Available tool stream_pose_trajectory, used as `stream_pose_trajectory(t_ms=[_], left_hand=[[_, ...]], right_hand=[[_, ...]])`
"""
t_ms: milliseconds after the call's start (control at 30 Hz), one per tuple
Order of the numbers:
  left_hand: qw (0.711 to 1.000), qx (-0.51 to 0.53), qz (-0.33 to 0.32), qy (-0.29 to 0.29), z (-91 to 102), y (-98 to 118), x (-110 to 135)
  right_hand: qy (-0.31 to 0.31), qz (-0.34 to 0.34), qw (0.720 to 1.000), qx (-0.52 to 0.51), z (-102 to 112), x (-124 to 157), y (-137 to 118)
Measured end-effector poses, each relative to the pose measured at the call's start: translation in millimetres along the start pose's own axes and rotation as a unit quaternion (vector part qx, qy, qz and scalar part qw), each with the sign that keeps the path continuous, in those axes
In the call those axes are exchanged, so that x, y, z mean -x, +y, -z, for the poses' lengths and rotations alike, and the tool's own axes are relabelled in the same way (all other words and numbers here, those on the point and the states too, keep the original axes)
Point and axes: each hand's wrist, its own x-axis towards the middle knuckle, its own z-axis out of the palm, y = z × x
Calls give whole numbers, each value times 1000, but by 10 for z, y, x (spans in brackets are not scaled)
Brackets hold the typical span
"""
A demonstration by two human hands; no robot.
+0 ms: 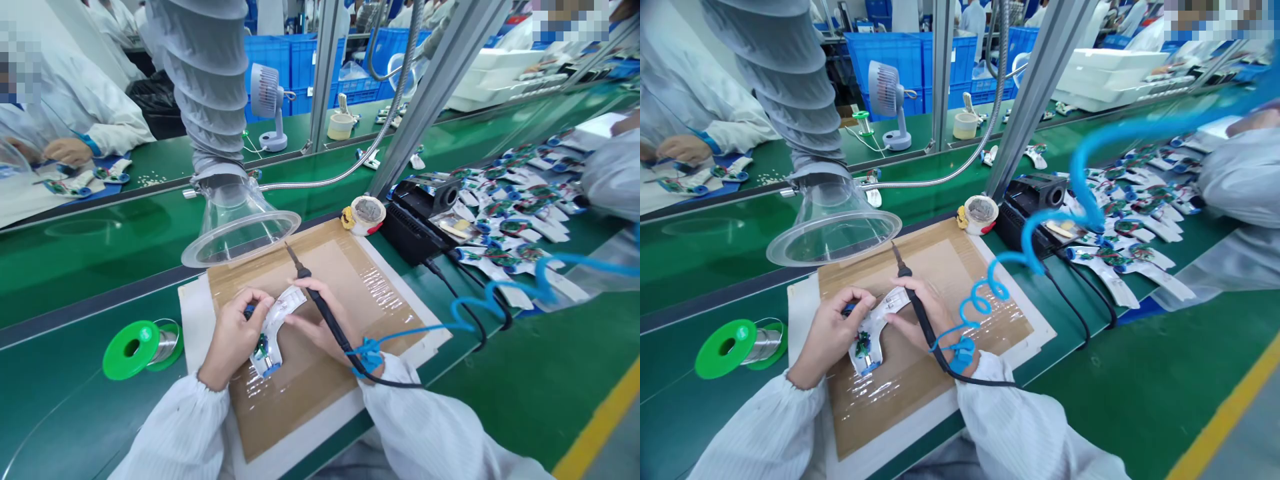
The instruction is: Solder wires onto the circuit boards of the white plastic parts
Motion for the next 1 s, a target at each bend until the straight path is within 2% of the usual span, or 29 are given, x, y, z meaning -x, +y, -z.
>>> stream_pose_trajectory(t_ms=[100,167,333,500,633,733,833,900,1000], left_hand=[[998,-57,-38,-14,13,-13,-3],[992,-111,-65,-9,12,4,15],[968,-221,-116,31,-9,32,171],[964,-223,-129,67,-66,-61,247],[960,-239,-133,54,-125,-81,180],[959,-244,-135,57,-176,-45,174],[963,-223,-126,77,-208,-8,206],[967,-211,-121,82,-212,4,223],[969,-202,-117,77,-205,4,234]], right_hand=[[-70,32,996,44,115,15,153],[-86,35,993,75,122,19,243],[-79,47,987,129,70,13,326],[-65,41,988,137,61,20,313],[-68,55,987,133,62,15,337],[-62,69,987,130,89,15,261],[-6,50,994,95,136,71,83],[57,-11,997,41,170,150,-23],[141,-81,986,-20,204,286,-82]])
